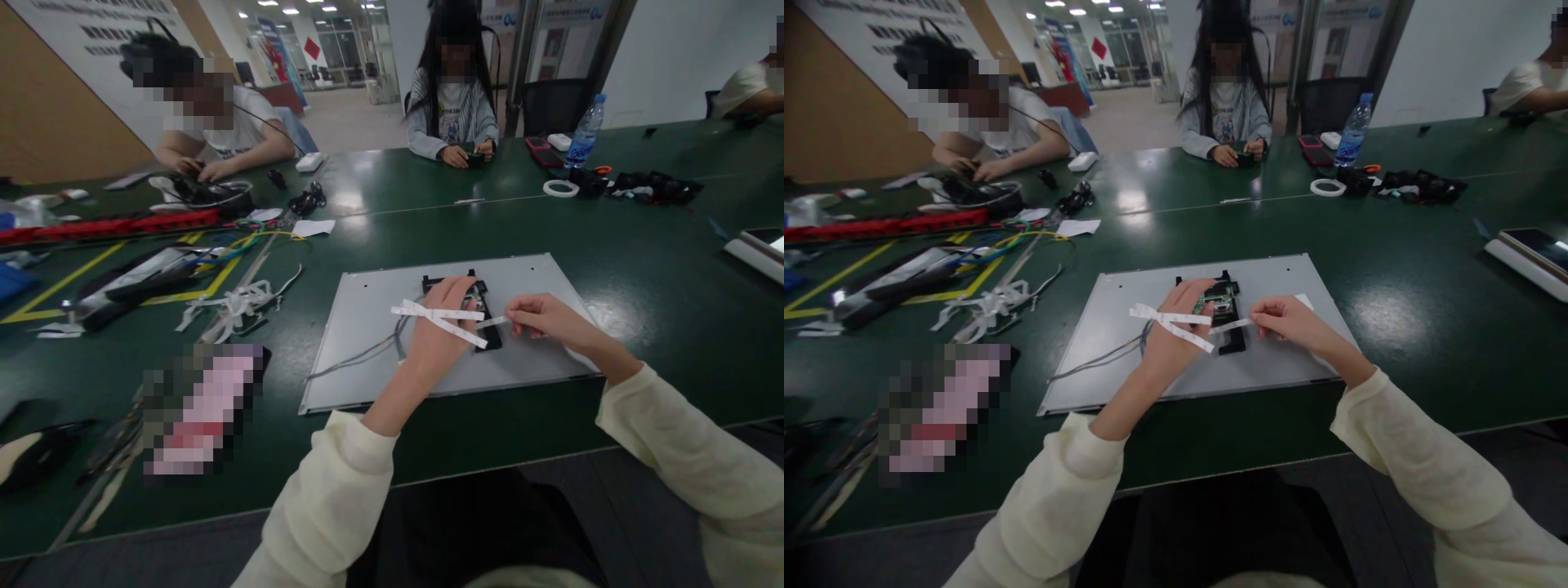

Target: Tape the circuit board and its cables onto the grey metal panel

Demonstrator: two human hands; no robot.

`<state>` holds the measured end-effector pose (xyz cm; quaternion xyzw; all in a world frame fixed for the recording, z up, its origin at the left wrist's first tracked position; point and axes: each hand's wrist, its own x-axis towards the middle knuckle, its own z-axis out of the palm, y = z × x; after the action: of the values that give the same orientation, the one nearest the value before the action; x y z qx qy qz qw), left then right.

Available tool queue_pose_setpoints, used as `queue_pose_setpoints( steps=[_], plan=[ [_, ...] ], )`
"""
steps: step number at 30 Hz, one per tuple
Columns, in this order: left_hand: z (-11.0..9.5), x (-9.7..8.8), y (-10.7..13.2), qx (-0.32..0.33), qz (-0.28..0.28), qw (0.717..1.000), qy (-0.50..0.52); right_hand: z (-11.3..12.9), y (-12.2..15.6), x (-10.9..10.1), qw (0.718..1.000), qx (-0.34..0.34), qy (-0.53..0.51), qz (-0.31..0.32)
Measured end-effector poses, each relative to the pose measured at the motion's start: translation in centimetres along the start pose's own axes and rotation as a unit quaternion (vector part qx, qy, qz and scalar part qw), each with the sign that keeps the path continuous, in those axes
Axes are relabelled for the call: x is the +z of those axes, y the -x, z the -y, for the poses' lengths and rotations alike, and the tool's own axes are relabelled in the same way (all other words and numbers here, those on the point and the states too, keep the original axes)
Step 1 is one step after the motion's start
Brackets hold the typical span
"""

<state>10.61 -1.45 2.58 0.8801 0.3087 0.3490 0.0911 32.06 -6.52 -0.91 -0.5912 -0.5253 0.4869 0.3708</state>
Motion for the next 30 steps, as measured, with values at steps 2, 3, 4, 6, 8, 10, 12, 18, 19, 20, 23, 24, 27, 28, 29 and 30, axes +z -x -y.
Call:
queue_pose_setpoints(
  steps=[2, 3, 4, 6, 8, 10, 12, 18, 19, 20, 23, 24, 27, 28, 29, 30],
  plan=[
    [-0.7, 0.2, 1.1, 0.008, 0.011, 1.000, -0.015, -0.2, -0.1, 0.3, 1.000, -0.003, 0.020, -0.024],
    [-1.1, 0.3, 1.7, 0.010, 0.023, 0.999, -0.022, -0.4, -0.1, 0.3, 0.999, -0.006, 0.032, -0.036],
    [-1.5, 0.5, 2.4, 0.012, 0.037, 0.999, -0.027, -0.4, -0.2, 0.4, 0.998, -0.012, 0.046, -0.047],
    [-2.6, 0.9, 3.9, 0.009, 0.074, 0.997, -0.035, -0.5, 0.0, 0.5, 0.994, -0.030, 0.086, -0.066],
    [-3.8, 1.5, 5.3, -0.013, 0.081, 0.996, -0.044, -0.4, 0.2, 0.7, 0.984, -0.055, 0.141, -0.090],
    [-4.8, 2.1, 6.4, -0.034, 0.087, 0.994, -0.064, -0.3, 0.4, 1.0, 0.968, -0.076, 0.205, -0.121],
    [-5.4, 2.7, 7.0, -0.051, 0.083, 0.992, -0.079, -0.2, 0.6, 1.5, 0.945, -0.095, 0.272, -0.156],
    [-5.4, 3.6, 7.0, -0.053, 0.075, 0.989, -0.119, 0.1, 0.8, 3.4, 0.870, -0.100, 0.436, -0.206],
    [-5.3, 3.7, 7.0, -0.050, 0.073, 0.989, -0.122, 0.2, 0.9, 3.7, 0.858, -0.090, 0.461, -0.207],
    [-5.2, 3.8, 7.0, -0.046, 0.069, 0.989, -0.126, 0.3, 1.0, 4.0, 0.846, -0.080, 0.484, -0.208],
    [-5.2, 4.2, 7.2, -0.044, 0.059, 0.987, -0.140, 0.7, 1.4, 4.7, 0.823, -0.054, 0.522, -0.219],
    [-5.2, 4.3, 7.3, -0.044, 0.058, 0.987, -0.143, 0.8, 1.6, 4.8, 0.820, -0.047, 0.525, -0.224],
    [-5.2, 4.3, 7.4, -0.047, 0.063, 0.986, -0.146, 1.0, 2.0, 5.1, 0.816, -0.035, 0.526, -0.237],
    [-5.3, 4.2, 7.4, -0.049, 0.065, 0.986, -0.146, 1.0, 2.0, 5.2, 0.815, -0.034, 0.526, -0.241],
    [-5.3, 4.1, 7.4, -0.051, 0.066, 0.986, -0.145, 1.0, 2.1, 5.2, 0.815, -0.033, 0.525, -0.244],
    [-5.4, 4.1, 7.4, -0.053, 0.065, 0.986, -0.143, 1.1, 2.1, 5.2, 0.815, -0.033, 0.524, -0.246]
  ],
)
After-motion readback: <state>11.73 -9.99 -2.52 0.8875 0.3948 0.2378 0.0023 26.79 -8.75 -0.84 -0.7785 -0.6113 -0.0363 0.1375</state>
